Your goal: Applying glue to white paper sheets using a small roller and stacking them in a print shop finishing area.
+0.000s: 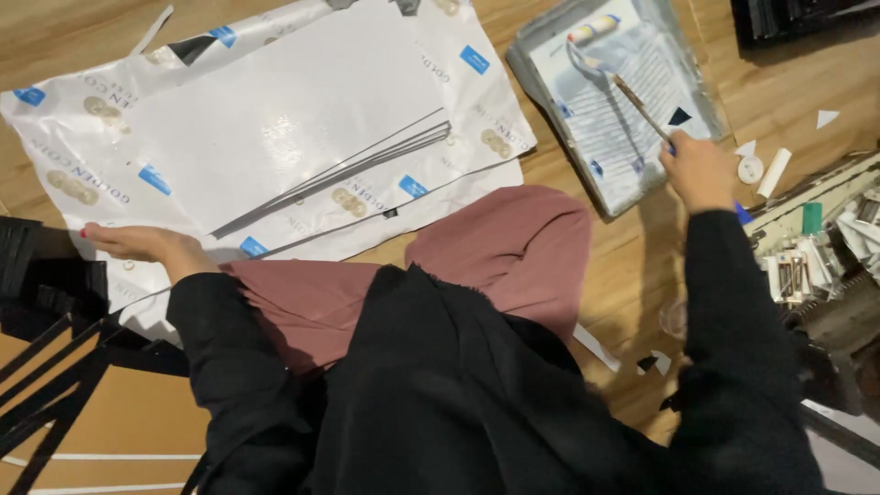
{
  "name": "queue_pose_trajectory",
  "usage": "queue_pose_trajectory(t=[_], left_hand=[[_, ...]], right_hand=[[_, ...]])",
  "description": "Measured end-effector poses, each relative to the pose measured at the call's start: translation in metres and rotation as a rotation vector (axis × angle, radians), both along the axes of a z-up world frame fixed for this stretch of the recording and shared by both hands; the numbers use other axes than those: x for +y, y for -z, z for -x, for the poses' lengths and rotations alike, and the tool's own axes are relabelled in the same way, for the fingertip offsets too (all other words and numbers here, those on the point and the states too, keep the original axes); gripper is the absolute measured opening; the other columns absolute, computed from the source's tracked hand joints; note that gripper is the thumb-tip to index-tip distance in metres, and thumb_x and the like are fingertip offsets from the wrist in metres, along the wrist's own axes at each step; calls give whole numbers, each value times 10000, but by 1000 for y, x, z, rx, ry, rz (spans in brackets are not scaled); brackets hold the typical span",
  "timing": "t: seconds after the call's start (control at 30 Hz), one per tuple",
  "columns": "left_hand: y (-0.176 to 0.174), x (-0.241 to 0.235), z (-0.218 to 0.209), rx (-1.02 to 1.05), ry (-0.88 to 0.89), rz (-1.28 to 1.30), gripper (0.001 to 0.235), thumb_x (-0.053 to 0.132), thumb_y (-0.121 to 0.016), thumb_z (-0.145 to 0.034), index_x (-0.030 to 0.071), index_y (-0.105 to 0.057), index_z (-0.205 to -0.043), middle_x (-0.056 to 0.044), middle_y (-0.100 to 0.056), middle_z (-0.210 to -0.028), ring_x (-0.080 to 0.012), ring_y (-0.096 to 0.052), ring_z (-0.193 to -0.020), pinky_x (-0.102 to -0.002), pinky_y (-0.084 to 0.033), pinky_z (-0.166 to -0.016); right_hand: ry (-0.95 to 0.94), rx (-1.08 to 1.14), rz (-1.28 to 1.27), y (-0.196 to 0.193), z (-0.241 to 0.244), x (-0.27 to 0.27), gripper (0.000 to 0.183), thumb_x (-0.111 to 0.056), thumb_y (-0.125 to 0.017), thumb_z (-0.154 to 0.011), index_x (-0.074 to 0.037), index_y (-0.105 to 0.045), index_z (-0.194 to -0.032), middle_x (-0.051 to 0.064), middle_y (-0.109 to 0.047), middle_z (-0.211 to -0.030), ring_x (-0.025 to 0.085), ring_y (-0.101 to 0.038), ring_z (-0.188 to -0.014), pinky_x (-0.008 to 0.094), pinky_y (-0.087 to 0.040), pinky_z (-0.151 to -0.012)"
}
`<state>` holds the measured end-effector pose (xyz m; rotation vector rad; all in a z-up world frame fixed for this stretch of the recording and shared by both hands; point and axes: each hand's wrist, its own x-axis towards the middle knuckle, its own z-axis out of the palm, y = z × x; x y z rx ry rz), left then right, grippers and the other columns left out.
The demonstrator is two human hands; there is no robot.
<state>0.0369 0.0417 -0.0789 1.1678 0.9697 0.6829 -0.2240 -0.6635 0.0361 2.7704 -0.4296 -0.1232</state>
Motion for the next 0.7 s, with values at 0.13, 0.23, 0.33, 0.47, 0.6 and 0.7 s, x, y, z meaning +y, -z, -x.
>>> queue_pose_trajectory(t=[0.13,0.23,0.33,0.47,0.6,0.7], left_hand=[[9,13,18,24,-34,-43,824,636,-344,-722,164,-232,-1388,-116,-50,-1498,-307,-83,-1383,-516,-165,-1058],[-19,12,33,47,-34,32,822,634,-299,-701,157,-297,-1371,-109,-119,-1485,-299,-112,-1373,-522,-151,-1058],[-18,14,29,42,-34,131,850,631,-284,-675,119,-362,-1349,-122,-183,-1472,-297,-157,-1358,-521,-158,-1052],[-4,5,15,48,28,110,806,599,-294,-709,102,-386,-1337,-155,-196,-1461,-304,-180,-1351,-496,-184,-1046],[-22,-15,12,158,71,53,754,549,-327,-747,135,-272,-1375,-135,-28,-1488,-279,-49,-1379,-502,-129,-1049],[-14,-3,17,99,76,32,771,545,-392,-748,126,-255,-1380,-140,-71,-1485,-288,-94,-1374,-487,-163,-1057]], right_hand=[[148,-46,-198,42,-45,-28,239,-253,-478,-888,-34,-573,-879,249,-600,-716,456,-572,-668,532,-438,-526],[163,27,-238,12,-34,-22,267,-249,-455,-893,-16,-579,-932,294,-602,-760,485,-567,-705,550,-432,-560],[120,96,-141,-14,5,-34,301,-302,-437,-945,-50,-599,-971,295,-626,-766,491,-593,-709,537,-448,-593],[267,130,-142,-11,80,-31,312,-328,-425,-959,-68,-597,-975,279,-620,-740,468,-600,-711,531,-459,-588],[307,44,-277,-9,119,10,241,-260,-444,-951,-39,-533,-914,320,-585,-751,526,-551,-709,572,-424,-607],[483,158,-522,-12,151,54,252,-174,-362,-1018,22,-497,-1098,202,-562,-729,323,-560,-632,444,-503,-602]])
